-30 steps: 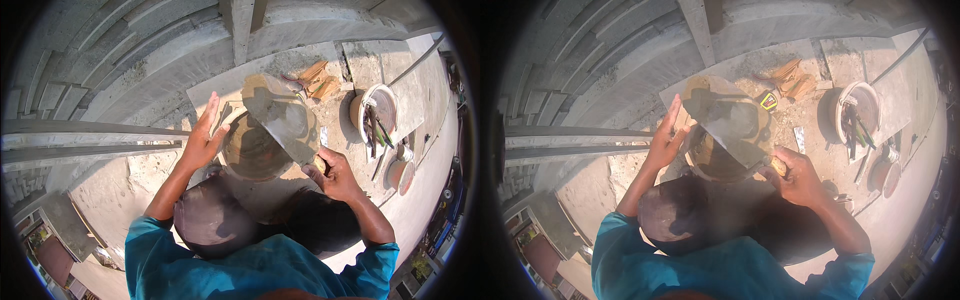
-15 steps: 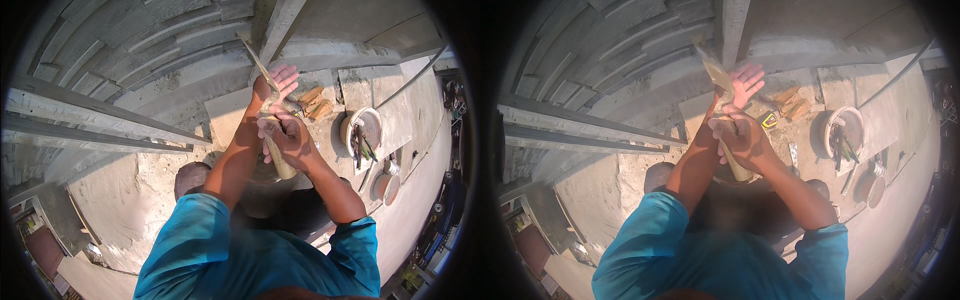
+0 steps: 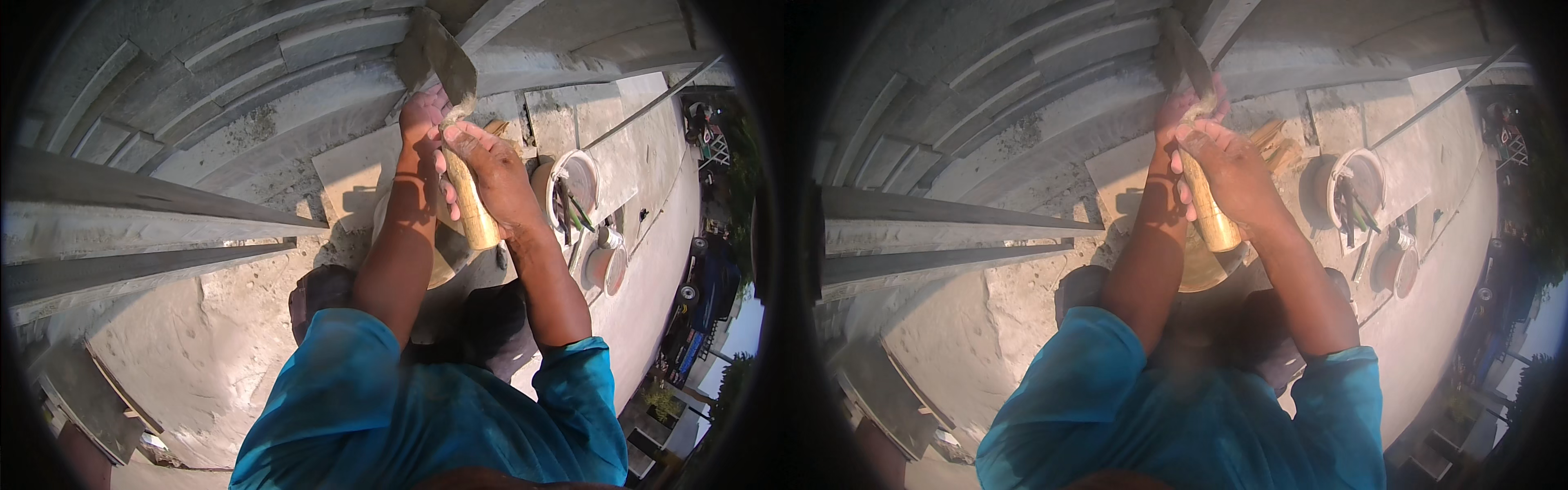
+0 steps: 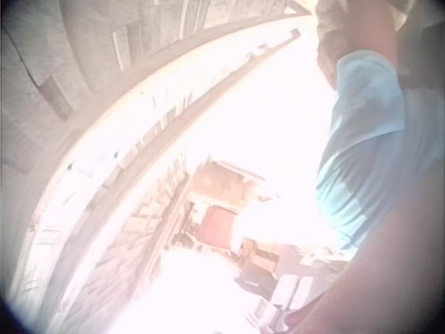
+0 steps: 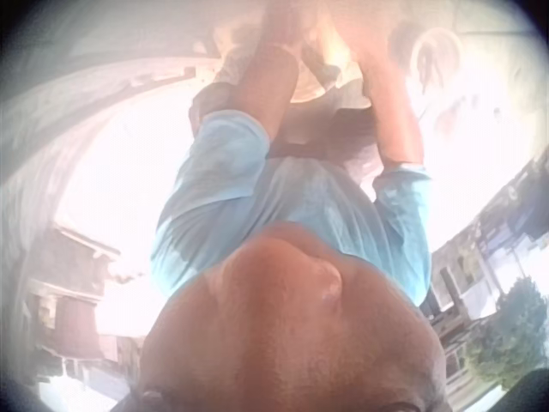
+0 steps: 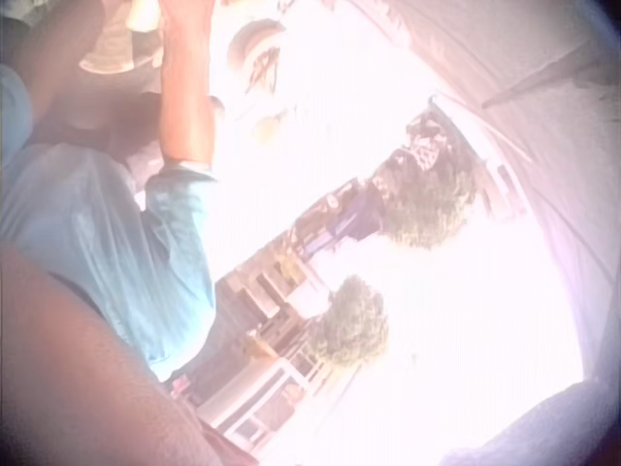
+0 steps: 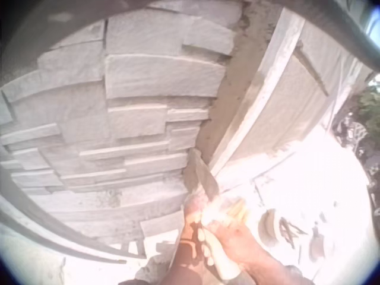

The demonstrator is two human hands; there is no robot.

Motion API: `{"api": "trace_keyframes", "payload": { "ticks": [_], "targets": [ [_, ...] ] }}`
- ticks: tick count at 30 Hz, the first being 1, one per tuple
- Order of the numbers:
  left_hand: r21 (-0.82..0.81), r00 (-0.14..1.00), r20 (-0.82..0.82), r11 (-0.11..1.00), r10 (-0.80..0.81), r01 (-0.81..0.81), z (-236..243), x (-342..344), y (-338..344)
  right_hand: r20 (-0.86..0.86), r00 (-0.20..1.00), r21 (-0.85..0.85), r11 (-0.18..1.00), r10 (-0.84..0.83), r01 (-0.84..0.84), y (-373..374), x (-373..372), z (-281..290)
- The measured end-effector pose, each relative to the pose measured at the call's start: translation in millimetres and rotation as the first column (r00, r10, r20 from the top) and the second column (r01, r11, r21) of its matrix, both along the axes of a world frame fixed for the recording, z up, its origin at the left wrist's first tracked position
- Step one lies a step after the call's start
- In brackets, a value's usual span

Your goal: The person scoops cement from a bucket using a trowel and applies it to the gaps between stone tiles on a wall. They repeatedly smooth the cement into the joints and scrape excess material back into the bucket.

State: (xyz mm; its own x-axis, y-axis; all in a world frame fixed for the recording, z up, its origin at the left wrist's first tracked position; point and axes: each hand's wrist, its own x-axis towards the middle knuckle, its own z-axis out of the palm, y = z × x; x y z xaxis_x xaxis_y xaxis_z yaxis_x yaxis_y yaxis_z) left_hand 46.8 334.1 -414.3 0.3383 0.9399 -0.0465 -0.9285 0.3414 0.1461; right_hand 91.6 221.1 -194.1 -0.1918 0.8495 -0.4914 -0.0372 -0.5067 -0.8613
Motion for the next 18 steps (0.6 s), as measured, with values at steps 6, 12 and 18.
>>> {"api": "trace_keyframes", "payload": {
  "ticks": [6, 12, 18],
  "targets": [
    [-0.148, 0.963, -0.267, 0.986, 0.039, -0.080, 84, -27, -23, -0.080, 0.995, -0.010, 0.999, -0.053, 0.052, 6, 5, 4],
    [-0.167, 0.998, 0.067, 0.986, 0.004, 0.008, 64, -27, -10, -0.027, 0.988, -0.004, 0.989, -0.149, 0.149, -2, -5, 11],
    [-0.248, 0.982, 0.180, 0.969, 0.053, -0.007, 58, -19, -10, -0.056, 0.981, 0.000, 0.982, -0.188, 0.188, -41, -1, 17]
  ]
}}
